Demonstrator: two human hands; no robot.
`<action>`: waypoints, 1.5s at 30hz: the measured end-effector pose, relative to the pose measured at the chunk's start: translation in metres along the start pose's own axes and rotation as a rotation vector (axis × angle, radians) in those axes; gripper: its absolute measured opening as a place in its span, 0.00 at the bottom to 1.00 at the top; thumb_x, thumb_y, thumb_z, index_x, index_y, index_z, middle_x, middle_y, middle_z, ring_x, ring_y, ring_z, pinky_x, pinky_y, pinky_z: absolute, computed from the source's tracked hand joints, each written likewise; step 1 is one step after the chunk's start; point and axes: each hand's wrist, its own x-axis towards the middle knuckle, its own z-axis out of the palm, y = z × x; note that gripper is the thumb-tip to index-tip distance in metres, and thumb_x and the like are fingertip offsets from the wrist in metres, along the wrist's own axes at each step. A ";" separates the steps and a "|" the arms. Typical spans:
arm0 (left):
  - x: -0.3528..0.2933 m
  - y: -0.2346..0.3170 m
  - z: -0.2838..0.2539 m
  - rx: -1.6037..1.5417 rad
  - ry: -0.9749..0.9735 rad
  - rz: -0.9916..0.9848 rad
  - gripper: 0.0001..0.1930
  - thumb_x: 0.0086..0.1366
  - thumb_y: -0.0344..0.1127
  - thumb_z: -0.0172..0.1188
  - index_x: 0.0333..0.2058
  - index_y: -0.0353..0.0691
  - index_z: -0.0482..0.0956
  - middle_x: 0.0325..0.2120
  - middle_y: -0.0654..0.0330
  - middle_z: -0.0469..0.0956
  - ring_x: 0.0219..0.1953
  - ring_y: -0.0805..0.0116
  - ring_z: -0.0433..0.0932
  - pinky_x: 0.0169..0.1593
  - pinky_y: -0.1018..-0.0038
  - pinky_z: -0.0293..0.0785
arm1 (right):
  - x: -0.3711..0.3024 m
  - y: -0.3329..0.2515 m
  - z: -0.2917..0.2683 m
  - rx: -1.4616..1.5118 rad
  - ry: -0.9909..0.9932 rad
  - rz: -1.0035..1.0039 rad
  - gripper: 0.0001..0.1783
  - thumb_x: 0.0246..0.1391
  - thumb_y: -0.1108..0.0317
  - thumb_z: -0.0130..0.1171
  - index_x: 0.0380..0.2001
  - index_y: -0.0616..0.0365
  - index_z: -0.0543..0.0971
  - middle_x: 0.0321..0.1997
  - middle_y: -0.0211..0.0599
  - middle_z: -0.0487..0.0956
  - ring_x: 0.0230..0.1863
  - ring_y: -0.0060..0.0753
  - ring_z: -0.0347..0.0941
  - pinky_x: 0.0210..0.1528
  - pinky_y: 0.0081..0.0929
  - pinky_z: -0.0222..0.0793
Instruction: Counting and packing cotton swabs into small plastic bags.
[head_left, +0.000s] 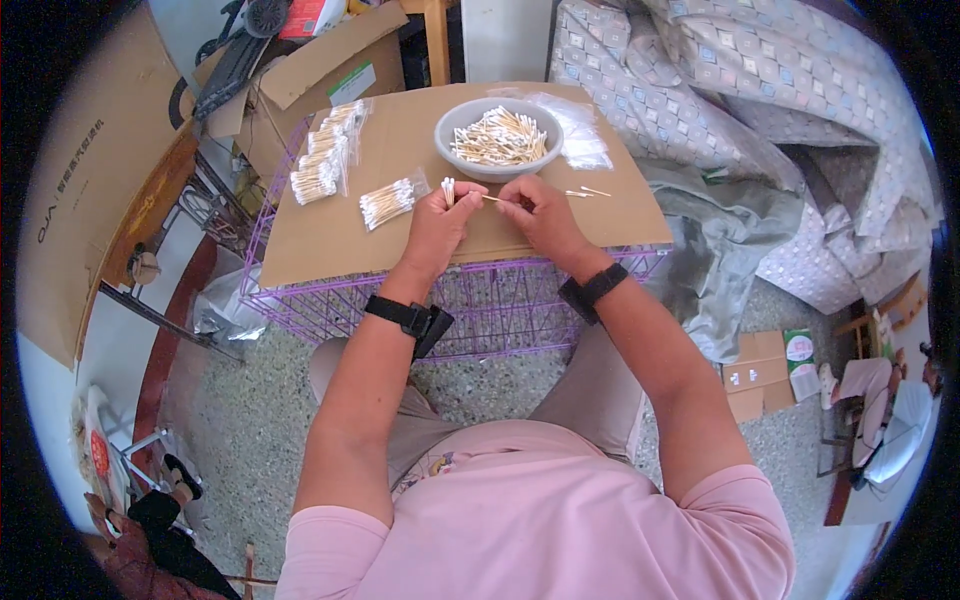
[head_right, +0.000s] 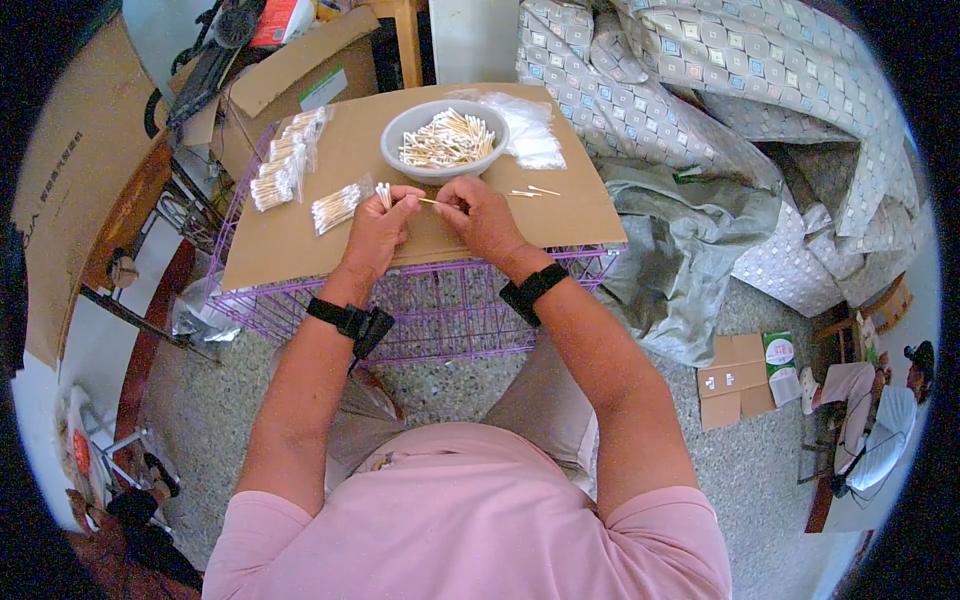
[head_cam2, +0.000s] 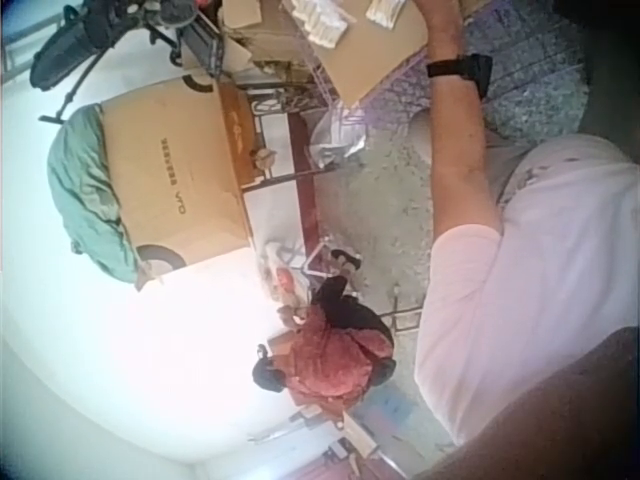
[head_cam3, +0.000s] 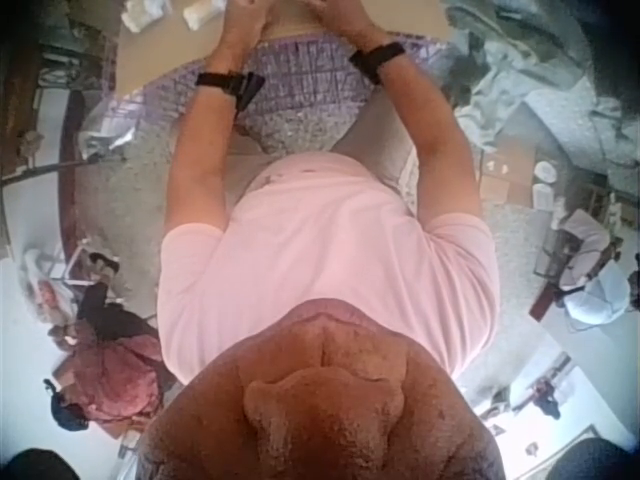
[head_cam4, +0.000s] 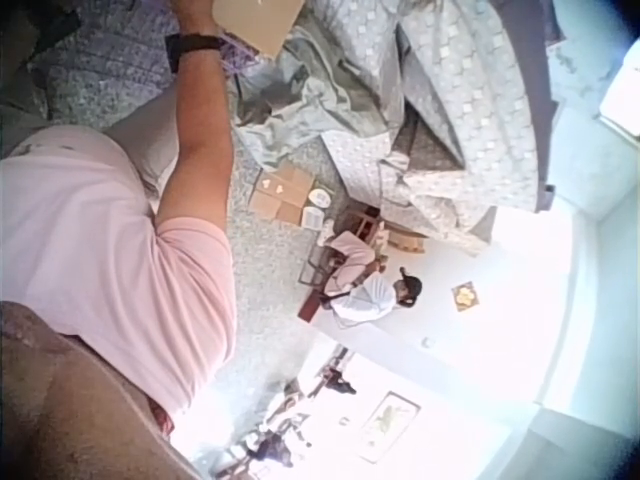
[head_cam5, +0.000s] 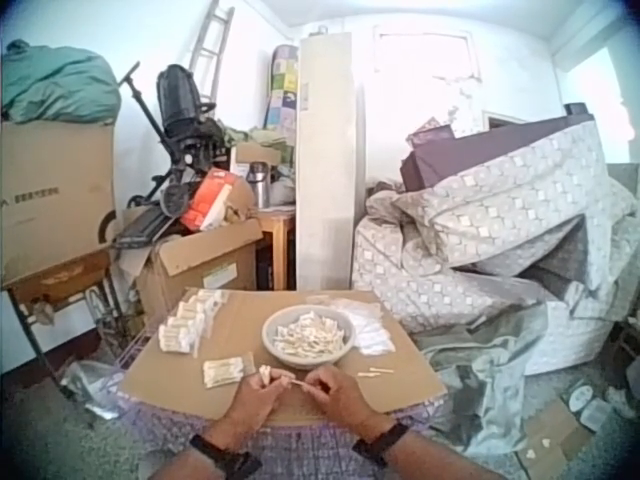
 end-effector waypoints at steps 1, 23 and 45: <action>0.000 0.000 0.001 -0.001 -0.002 -0.002 0.06 0.64 0.34 0.60 0.37 0.40 0.81 0.23 0.75 0.71 0.18 0.88 0.59 0.19 0.86 0.54 | 0.000 0.001 -0.001 -0.001 0.001 0.003 0.07 0.49 0.70 0.62 0.30 0.59 0.76 0.28 0.40 0.75 0.31 0.39 0.72 0.34 0.31 0.68; 0.002 0.001 0.008 0.402 -0.068 0.081 0.05 0.63 0.33 0.62 0.33 0.39 0.82 0.22 0.77 0.71 0.24 0.88 0.63 0.25 0.85 0.59 | 0.001 0.012 -0.006 0.427 -0.112 0.125 0.07 0.57 0.65 0.60 0.32 0.57 0.78 0.26 0.20 0.74 0.28 0.12 0.64 0.29 0.16 0.63; -0.002 0.006 0.007 0.120 -0.013 0.006 0.10 0.67 0.40 0.57 0.37 0.42 0.81 0.20 0.75 0.69 0.17 0.86 0.59 0.20 0.85 0.54 | 0.000 0.010 -0.004 0.369 -0.239 0.157 0.10 0.62 0.64 0.53 0.32 0.59 0.75 0.27 0.27 0.75 0.27 0.17 0.67 0.30 0.20 0.66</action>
